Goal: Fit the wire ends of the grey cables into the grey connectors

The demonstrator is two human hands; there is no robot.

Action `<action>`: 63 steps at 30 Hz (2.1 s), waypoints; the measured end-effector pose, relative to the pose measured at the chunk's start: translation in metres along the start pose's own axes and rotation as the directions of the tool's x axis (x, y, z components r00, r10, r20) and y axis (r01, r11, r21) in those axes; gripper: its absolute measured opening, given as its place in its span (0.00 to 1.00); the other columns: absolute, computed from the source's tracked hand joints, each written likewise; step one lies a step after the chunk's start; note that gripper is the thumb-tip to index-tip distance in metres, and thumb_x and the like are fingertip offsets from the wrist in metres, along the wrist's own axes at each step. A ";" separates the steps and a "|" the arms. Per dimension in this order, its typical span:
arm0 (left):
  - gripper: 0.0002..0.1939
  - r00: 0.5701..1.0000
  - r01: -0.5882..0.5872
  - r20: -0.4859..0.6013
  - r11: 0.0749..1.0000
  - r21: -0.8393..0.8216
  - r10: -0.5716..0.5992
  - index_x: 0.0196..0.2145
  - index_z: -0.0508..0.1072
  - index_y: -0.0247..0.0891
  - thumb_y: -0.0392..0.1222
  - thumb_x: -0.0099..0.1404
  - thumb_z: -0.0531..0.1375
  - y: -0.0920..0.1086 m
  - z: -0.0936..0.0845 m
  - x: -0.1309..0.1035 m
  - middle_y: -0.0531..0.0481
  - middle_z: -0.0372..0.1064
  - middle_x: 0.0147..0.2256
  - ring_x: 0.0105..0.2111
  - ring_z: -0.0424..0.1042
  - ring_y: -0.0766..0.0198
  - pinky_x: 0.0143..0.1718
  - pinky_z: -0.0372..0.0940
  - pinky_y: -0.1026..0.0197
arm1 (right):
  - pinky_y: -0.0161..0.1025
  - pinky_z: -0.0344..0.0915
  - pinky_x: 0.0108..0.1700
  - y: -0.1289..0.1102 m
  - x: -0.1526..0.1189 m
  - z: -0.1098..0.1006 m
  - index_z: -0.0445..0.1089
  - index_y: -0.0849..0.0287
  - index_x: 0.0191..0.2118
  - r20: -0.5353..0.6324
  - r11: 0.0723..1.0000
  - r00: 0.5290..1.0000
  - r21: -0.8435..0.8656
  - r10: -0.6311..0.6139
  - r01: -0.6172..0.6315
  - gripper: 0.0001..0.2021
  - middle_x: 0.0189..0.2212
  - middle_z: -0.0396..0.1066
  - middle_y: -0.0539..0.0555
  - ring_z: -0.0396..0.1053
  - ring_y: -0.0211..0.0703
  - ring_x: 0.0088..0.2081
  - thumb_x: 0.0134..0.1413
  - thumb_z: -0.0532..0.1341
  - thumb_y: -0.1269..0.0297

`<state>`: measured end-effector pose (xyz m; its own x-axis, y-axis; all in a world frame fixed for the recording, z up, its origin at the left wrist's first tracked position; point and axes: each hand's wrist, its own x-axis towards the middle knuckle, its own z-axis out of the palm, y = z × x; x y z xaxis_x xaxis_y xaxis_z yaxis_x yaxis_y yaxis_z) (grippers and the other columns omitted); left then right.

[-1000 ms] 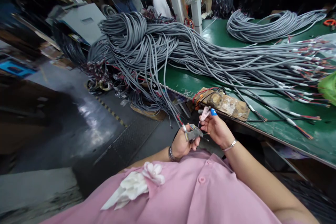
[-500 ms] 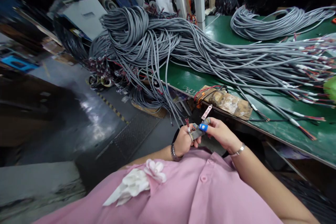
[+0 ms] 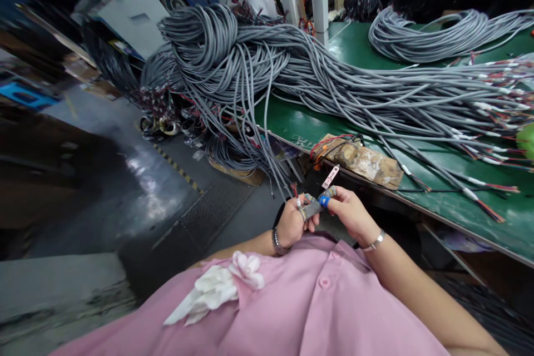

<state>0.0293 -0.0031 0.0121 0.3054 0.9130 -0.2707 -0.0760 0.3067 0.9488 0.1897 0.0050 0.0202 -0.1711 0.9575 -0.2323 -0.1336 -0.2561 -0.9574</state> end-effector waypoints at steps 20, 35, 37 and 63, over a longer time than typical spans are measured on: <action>0.16 0.999 0.037 -0.006 0.984 -0.176 -0.039 0.26 0.67 0.34 0.51 0.55 0.63 0.005 -0.009 0.000 0.53 0.67 0.18 0.11 0.61 0.73 0.12 0.46 0.69 | 0.35 0.64 0.29 0.008 0.019 -0.018 0.70 0.56 0.30 -0.061 0.832 0.969 0.528 0.239 -0.172 0.13 0.26 0.68 0.51 0.64 0.36 0.25 0.53 0.59 0.51; 0.14 1.000 0.016 0.015 0.981 -0.193 -0.014 0.26 0.66 0.35 0.49 0.55 0.62 0.010 0.005 0.015 0.54 0.67 0.17 0.11 0.61 0.73 0.11 0.43 0.69 | 0.34 0.64 0.30 -0.008 0.028 -0.007 0.73 0.59 0.31 -0.007 0.906 0.995 0.413 0.103 -0.091 0.20 0.27 0.71 0.52 0.66 0.37 0.27 0.51 0.60 0.44; 0.14 1.000 0.018 0.018 0.982 -0.190 -0.015 0.26 0.65 0.35 0.49 0.55 0.62 0.009 0.006 0.015 0.54 0.67 0.17 0.11 0.61 0.73 0.11 0.43 0.69 | 0.34 0.63 0.30 -0.007 0.028 -0.006 0.73 0.59 0.30 -0.028 0.900 0.996 0.431 0.083 -0.063 0.19 0.26 0.70 0.51 0.65 0.36 0.26 0.50 0.62 0.46; 0.16 1.000 0.005 -0.020 0.972 -0.235 -0.010 0.27 0.66 0.35 0.50 0.54 0.63 0.015 0.007 0.000 0.54 0.67 0.18 0.11 0.61 0.73 0.11 0.44 0.69 | 0.32 0.64 0.29 -0.006 0.026 -0.012 0.72 0.58 0.33 0.045 0.874 0.991 0.467 0.127 -0.133 0.11 0.29 0.70 0.51 0.65 0.36 0.27 0.52 0.63 0.54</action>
<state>0.0348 -0.0003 0.0279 0.2867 0.9152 -0.2830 -0.2959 0.3656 0.8825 0.1982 0.0336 0.0179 -0.2300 0.9105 -0.3437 -0.5503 -0.4130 -0.7256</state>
